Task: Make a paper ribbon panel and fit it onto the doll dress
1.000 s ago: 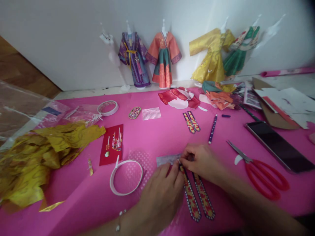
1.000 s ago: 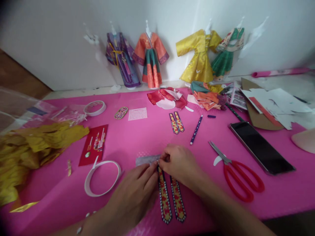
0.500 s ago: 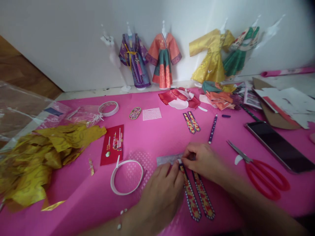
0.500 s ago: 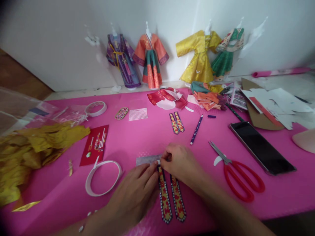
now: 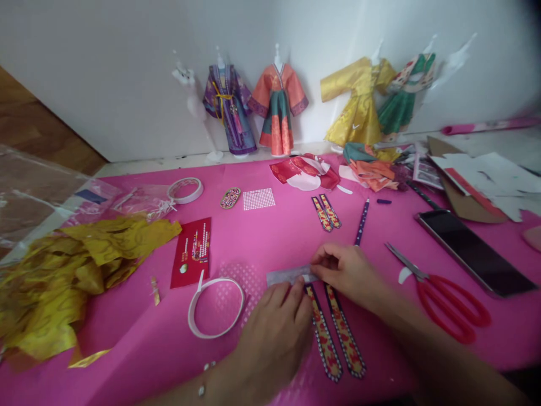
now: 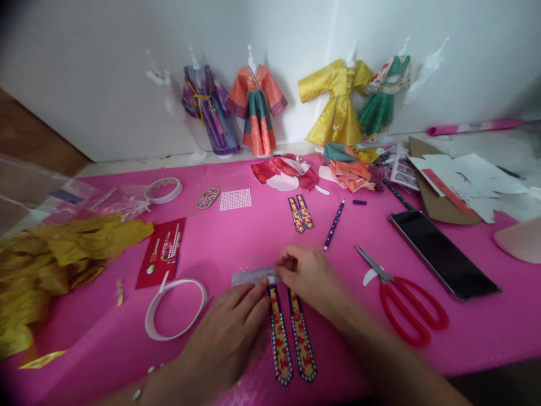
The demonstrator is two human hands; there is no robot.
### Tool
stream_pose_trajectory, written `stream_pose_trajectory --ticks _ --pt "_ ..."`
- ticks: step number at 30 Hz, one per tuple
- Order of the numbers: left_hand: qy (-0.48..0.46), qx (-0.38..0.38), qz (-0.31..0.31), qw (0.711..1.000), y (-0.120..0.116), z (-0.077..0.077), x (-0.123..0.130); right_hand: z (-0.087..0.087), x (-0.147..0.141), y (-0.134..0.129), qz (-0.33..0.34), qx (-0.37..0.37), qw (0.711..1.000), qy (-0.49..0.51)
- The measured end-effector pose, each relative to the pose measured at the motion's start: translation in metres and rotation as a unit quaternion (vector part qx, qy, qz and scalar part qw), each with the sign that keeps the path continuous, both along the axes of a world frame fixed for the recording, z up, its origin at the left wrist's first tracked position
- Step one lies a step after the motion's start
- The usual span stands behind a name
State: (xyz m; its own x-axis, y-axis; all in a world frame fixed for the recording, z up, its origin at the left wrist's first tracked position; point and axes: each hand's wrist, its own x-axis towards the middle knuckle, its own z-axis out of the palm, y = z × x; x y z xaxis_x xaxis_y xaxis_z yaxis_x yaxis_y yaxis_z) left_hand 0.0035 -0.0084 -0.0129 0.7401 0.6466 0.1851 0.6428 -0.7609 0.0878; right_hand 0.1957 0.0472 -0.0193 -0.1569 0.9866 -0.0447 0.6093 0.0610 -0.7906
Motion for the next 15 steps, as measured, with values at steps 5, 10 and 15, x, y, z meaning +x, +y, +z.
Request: stream_pose_trajectory --ticks 5,10,15 --pt "-0.002 -0.018 0.013 1.0 0.002 0.002 -0.001 0.0 0.014 0.004 -0.036 -0.001 0.999 0.012" --pt "-0.005 -0.019 0.015 1.0 0.003 0.001 -0.003 0.004 0.019 0.006 -0.027 0.008 0.999 -0.035" --pt "-0.028 -0.005 0.01 1.0 0.004 0.001 -0.005 0.002 0.018 0.006 -0.029 0.024 0.999 -0.025"
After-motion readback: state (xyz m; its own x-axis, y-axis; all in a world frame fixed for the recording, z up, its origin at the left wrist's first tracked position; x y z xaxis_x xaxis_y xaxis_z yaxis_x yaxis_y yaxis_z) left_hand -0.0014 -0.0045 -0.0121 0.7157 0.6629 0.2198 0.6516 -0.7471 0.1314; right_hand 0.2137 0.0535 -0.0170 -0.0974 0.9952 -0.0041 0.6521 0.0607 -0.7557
